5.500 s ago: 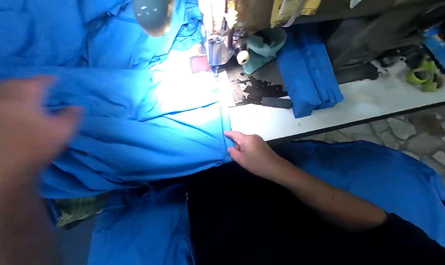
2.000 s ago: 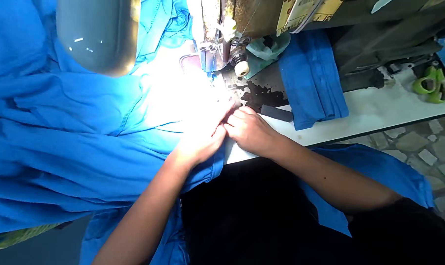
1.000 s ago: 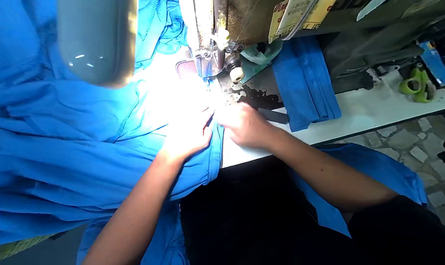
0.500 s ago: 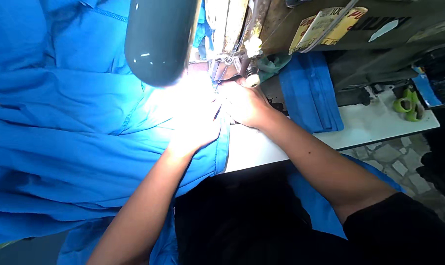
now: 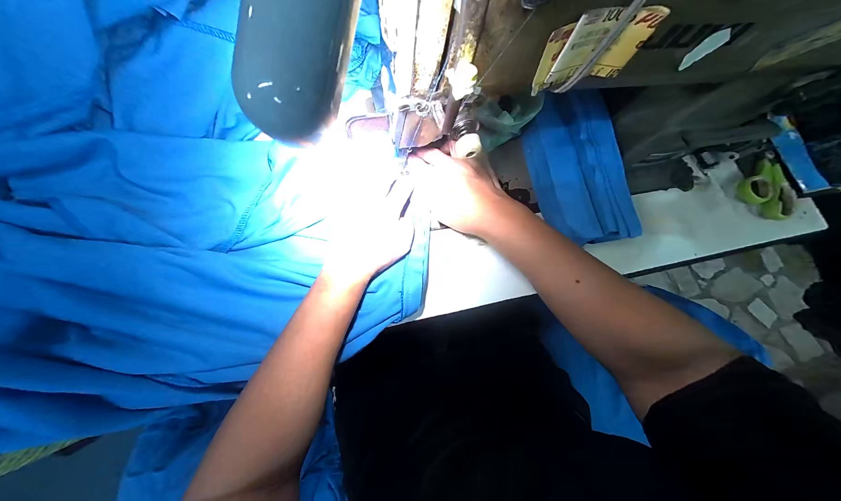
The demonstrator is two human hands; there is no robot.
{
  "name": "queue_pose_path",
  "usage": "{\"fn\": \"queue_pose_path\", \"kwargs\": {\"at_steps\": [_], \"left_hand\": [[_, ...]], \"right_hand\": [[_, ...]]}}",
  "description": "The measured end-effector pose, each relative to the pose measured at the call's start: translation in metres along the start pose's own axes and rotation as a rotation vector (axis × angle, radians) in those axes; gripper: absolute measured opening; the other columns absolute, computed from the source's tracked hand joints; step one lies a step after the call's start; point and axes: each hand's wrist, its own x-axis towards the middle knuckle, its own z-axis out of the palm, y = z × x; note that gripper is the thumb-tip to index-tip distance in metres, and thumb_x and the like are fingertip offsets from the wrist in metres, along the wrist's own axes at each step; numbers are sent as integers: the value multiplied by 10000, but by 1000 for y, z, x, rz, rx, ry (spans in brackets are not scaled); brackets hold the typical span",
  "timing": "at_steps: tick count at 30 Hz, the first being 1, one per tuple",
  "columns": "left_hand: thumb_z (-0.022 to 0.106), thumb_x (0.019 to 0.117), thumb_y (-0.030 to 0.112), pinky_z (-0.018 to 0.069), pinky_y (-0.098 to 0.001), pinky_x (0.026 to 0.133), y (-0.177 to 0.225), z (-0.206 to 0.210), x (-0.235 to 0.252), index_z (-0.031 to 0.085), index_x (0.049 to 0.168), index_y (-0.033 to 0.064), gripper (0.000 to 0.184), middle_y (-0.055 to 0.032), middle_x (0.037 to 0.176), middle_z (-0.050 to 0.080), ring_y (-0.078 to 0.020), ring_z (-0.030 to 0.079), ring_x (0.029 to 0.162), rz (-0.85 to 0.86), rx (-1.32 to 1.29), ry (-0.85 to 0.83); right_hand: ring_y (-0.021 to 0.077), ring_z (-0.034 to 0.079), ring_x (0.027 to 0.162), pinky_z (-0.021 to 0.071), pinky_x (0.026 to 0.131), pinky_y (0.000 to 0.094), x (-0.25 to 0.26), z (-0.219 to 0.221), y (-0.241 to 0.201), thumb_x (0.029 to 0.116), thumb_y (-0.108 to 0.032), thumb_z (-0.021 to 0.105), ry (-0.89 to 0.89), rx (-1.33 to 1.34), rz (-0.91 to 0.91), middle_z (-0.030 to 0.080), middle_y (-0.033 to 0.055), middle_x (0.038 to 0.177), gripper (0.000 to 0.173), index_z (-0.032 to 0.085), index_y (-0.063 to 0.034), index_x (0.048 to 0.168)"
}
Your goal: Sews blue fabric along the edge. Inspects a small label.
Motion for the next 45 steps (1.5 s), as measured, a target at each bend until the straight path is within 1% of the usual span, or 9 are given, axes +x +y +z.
{"fn": "queue_pose_path", "kwargs": {"at_steps": [6,10,13,16,26,30,36,40,45], "left_hand": [[471,910,201,408,-617,1048,-3,2,1,633,1384,50,524,-196,1469,555,-393,536,1344,-8,-23,-15],[489,901,172,401,-617,1056,-2,2,2,650,1350,34,497,-194,1462,557,-396,529,1346,-4,-25,-5],[495,908,173,416,-610,1042,1,0,3,661,1337,43,477,-182,1457,565,-392,541,1333,-15,-10,-4],[497,892,169,425,-615,1030,0,1,3,660,1343,44,496,-187,1458,566,-399,547,1327,-17,-3,0],[501,906,161,413,-628,1027,2,-4,4,633,1366,14,501,-219,1456,551,-424,543,1317,-37,-17,-57],[495,901,141,374,-632,1072,1,-3,5,627,1362,-6,501,-245,1472,530,-439,505,1359,-29,-12,-64],[502,892,128,415,-624,1033,1,-2,4,633,1352,-15,499,-249,1453,546,-439,542,1319,-18,-30,-32],[502,901,98,403,-623,1055,0,1,4,621,1369,-22,497,-259,1475,527,-448,527,1338,-8,-26,-30],[376,1018,316,303,-610,1171,27,-11,-32,556,1454,23,555,-191,1616,391,-391,375,1489,-104,15,-187]], "right_hand": [[222,681,1123,545,988,388,-111,-48,30,1044,-142,513,591,334,-186,711,165,1222,319,697,34,1235],[176,617,1139,512,976,285,-161,-58,133,1057,-97,417,1010,203,262,600,247,1279,374,512,155,1316],[521,287,1493,254,1227,588,-173,-24,182,1070,-171,416,793,-35,472,317,368,1583,500,428,53,1517],[572,196,1507,143,1202,700,-174,-1,195,1039,-211,455,805,-135,453,316,340,1601,515,456,8,1505],[561,299,1475,245,1209,621,-171,-2,191,1029,-145,480,872,-50,397,389,377,1540,470,504,56,1453],[557,498,1334,399,1084,653,-169,-12,179,1055,-64,439,560,-33,561,526,364,1426,380,596,44,1383],[557,213,1512,174,1178,724,-173,-4,183,997,-144,496,733,-47,500,260,352,1622,605,357,28,1561],[526,188,1533,141,1187,717,-174,-4,184,997,-160,497,760,-10,493,230,322,1648,629,333,6,1582],[366,292,1532,278,1253,416,-201,-30,183,1039,-179,500,864,206,409,277,336,1617,656,242,132,1556]]}}
